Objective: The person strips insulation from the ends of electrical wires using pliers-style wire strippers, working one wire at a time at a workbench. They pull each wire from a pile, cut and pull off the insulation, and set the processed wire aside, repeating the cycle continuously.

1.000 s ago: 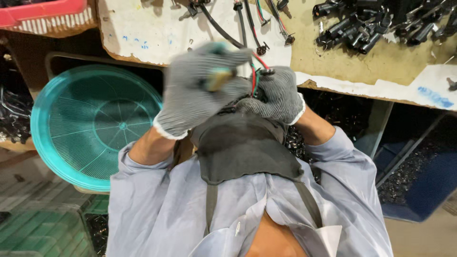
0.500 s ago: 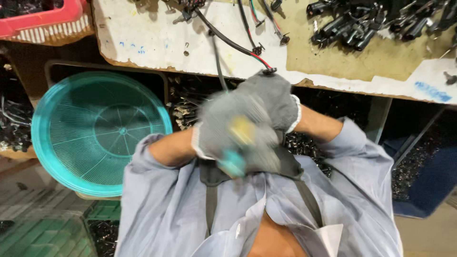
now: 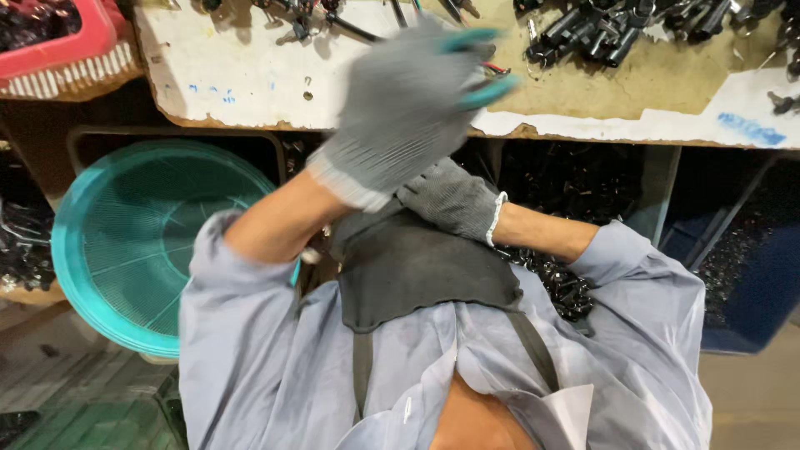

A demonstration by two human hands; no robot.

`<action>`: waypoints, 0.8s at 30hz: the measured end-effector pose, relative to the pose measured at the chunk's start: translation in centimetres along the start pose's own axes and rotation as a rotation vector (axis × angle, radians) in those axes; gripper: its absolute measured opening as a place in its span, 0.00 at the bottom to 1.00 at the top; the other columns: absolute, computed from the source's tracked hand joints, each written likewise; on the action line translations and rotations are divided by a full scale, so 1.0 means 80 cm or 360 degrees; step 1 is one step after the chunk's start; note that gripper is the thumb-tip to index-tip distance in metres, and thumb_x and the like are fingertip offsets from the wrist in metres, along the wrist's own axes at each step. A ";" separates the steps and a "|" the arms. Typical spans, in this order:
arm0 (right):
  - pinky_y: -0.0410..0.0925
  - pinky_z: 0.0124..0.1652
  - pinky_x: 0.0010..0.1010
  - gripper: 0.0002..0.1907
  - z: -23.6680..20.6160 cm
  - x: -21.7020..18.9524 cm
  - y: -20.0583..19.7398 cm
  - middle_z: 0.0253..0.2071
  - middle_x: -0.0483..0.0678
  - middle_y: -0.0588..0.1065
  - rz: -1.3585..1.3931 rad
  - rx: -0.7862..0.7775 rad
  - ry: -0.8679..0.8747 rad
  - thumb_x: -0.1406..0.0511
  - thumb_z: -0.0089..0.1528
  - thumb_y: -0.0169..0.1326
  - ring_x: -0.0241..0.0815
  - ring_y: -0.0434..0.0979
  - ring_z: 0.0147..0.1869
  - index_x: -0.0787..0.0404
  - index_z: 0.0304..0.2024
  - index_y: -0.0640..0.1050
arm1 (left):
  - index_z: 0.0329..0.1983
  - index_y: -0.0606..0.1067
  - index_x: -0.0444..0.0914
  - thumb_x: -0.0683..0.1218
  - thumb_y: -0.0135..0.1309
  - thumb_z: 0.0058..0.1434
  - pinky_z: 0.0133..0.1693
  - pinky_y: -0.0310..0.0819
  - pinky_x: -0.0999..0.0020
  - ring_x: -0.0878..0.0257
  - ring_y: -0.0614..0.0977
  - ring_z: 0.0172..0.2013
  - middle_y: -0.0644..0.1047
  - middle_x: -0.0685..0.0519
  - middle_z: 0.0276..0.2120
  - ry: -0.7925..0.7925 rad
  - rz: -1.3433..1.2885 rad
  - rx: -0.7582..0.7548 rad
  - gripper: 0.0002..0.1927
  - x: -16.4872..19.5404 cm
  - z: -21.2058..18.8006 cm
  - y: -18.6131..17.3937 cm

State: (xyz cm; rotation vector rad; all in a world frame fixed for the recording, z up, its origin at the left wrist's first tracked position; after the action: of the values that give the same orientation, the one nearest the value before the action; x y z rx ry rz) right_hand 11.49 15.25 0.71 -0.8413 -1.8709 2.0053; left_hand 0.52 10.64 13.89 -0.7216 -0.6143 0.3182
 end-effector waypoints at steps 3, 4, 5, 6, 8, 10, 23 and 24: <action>0.70 0.52 0.41 0.09 -0.009 0.005 -0.011 0.41 0.48 0.75 0.0146 -0.0011 0.0085 0.63 0.58 0.53 0.48 0.77 0.49 0.57 0.40 0.77 | 0.29 0.78 0.35 0.50 0.60 0.60 0.21 0.73 0.62 0.57 0.80 0.24 0.75 0.48 0.28 0.0036 0.0360 -0.0457 0.13 -0.012 0.001 0.149; 0.70 0.54 0.40 0.09 -0.014 0.007 -0.019 0.40 0.48 0.75 0.0201 -0.0026 0.0133 0.64 0.59 0.53 0.48 0.77 0.49 0.58 0.41 0.77 | 0.28 0.77 0.35 0.50 0.61 0.59 0.23 0.74 0.62 0.56 0.81 0.25 0.75 0.47 0.27 0.0057 0.0345 -0.0467 0.13 -0.018 -0.005 0.177; 0.70 0.51 0.41 0.10 -0.022 0.014 -0.028 0.40 0.49 0.75 0.0332 -0.0039 0.0204 0.62 0.59 0.55 0.50 0.77 0.47 0.58 0.42 0.77 | 0.27 0.77 0.35 0.51 0.61 0.58 0.24 0.75 0.61 0.55 0.81 0.26 0.75 0.47 0.27 0.0090 0.0330 -0.0478 0.14 -0.023 -0.007 0.199; 0.69 0.48 0.42 0.12 -0.034 0.023 -0.039 0.39 0.51 0.76 0.0467 -0.0057 0.0280 0.61 0.60 0.57 0.52 0.77 0.46 0.59 0.43 0.78 | 0.26 0.77 0.35 0.52 0.62 0.57 0.26 0.76 0.61 0.53 0.82 0.27 0.74 0.46 0.27 0.0121 0.0308 -0.0491 0.15 -0.026 -0.008 0.210; 0.70 0.48 0.42 0.14 -0.064 0.047 -0.072 0.42 0.52 0.78 0.0624 0.0210 0.0446 0.61 0.61 0.61 0.53 0.78 0.47 0.60 0.46 0.79 | 0.29 0.78 0.36 0.48 0.63 0.63 0.27 0.76 0.59 0.55 0.82 0.29 0.75 0.48 0.29 0.0271 0.0245 -0.0423 0.12 -0.028 -0.011 0.188; 0.71 0.52 0.40 0.16 -0.104 0.082 -0.109 0.46 0.52 0.79 0.0557 0.0630 0.0695 0.64 0.62 0.66 0.52 0.79 0.51 0.60 0.50 0.79 | 0.39 0.80 0.36 0.43 0.61 0.64 0.35 0.78 0.58 0.54 0.83 0.34 0.77 0.48 0.34 0.0228 -0.0150 -0.0164 0.05 -0.036 -0.007 0.108; 0.69 0.28 0.40 0.08 -0.065 0.266 -0.055 0.31 0.53 0.77 -0.0521 0.0505 0.0785 0.70 0.65 0.58 0.52 0.77 0.31 0.59 0.47 0.80 | 0.55 0.87 0.48 0.51 0.74 0.62 0.32 0.72 0.58 0.58 0.79 0.30 0.77 0.56 0.28 0.0053 0.0274 -0.0068 0.19 -0.084 -0.012 -0.001; 0.68 0.29 0.39 0.09 -0.068 0.276 -0.042 0.31 0.53 0.76 -0.0562 0.0487 0.0733 0.72 0.63 0.56 0.52 0.77 0.33 0.60 0.46 0.79 | 0.54 0.85 0.49 0.50 0.71 0.66 0.36 0.75 0.61 0.59 0.81 0.34 0.78 0.54 0.34 -0.0119 0.0084 -0.0145 0.14 -0.098 -0.030 0.026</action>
State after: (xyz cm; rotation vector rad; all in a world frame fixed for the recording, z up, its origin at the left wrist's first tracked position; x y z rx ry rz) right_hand -3.51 32.58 -0.97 -0.7435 -1.3099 1.6485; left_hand -4.21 7.18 7.79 -0.8170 -0.6847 0.3690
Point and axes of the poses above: each hand's wrist, its own z-axis towards the middle knuckle, its own y-axis out of the palm, x = y × z, the point moved 7 cm from there along z, towards the middle knuckle
